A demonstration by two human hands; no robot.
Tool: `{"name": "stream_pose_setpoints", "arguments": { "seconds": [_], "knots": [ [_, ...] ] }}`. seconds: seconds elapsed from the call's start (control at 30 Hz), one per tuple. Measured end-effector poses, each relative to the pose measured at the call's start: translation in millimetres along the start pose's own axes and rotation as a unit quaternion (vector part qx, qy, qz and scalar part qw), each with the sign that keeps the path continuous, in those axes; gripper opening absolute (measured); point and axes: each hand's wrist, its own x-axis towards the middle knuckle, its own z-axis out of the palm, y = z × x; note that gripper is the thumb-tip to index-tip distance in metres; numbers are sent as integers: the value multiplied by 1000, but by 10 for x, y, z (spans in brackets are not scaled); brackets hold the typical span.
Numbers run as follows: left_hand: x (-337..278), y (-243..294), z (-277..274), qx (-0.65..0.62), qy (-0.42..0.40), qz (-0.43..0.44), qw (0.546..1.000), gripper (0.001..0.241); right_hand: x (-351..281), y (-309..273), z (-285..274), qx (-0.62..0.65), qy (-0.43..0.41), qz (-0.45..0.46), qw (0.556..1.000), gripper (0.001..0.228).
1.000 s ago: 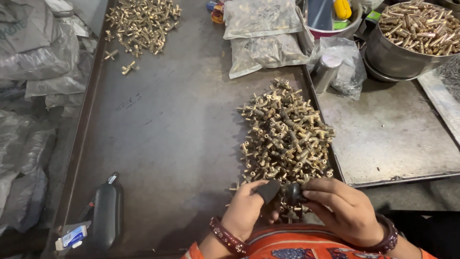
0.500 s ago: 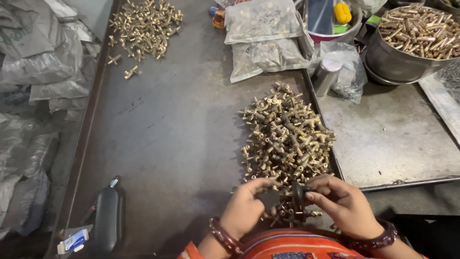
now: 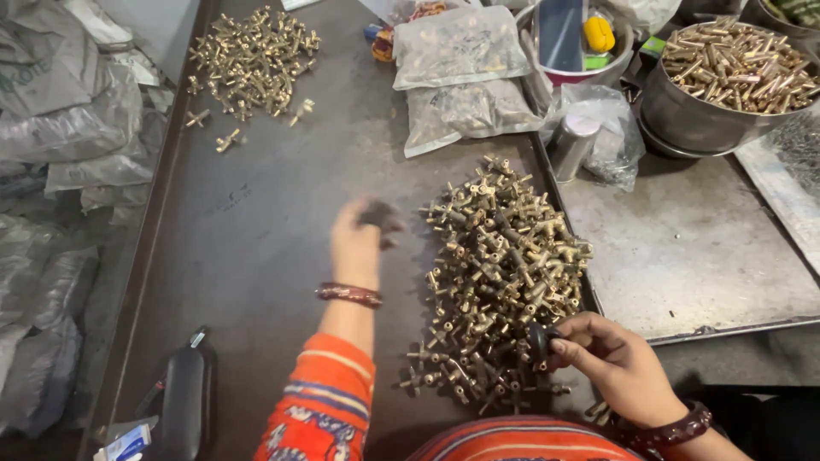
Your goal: Assembling small brass metal components by hand at a workbench.
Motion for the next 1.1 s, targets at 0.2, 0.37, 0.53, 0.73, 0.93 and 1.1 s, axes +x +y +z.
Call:
{"name": "stream_pose_setpoints", "arguments": {
  "seconds": [0.2, 0.37, 0.53, 0.73, 0.93, 1.1],
  "knots": [
    [-70, -274, 523, 430, -63, 308, 847, 49, 12, -41, 58, -50, 3, 27, 998, 19],
    [126, -105, 796, 565, -186, 296, 748, 39, 40, -61, 18, -43, 23, 42, 998, 20],
    [123, 119, 976, 732, -224, 168, 621, 23, 91, 81, 16, -36, 19, 19, 999, 20],
    [151, -21, 577, 750, -158, 205, 609, 17, 68, 27, -24, -32, 31, -7, 999, 18],
    [-908, 64, 433, 16, -265, -143, 953, 18, 115, -40, 40, 79, 38, -31, 996, 23],
    [-1521, 25, 407, -46, -311, -196, 929, 19, 53, -258, 203, 77, 16, -86, 993, 29]
  ]
}}
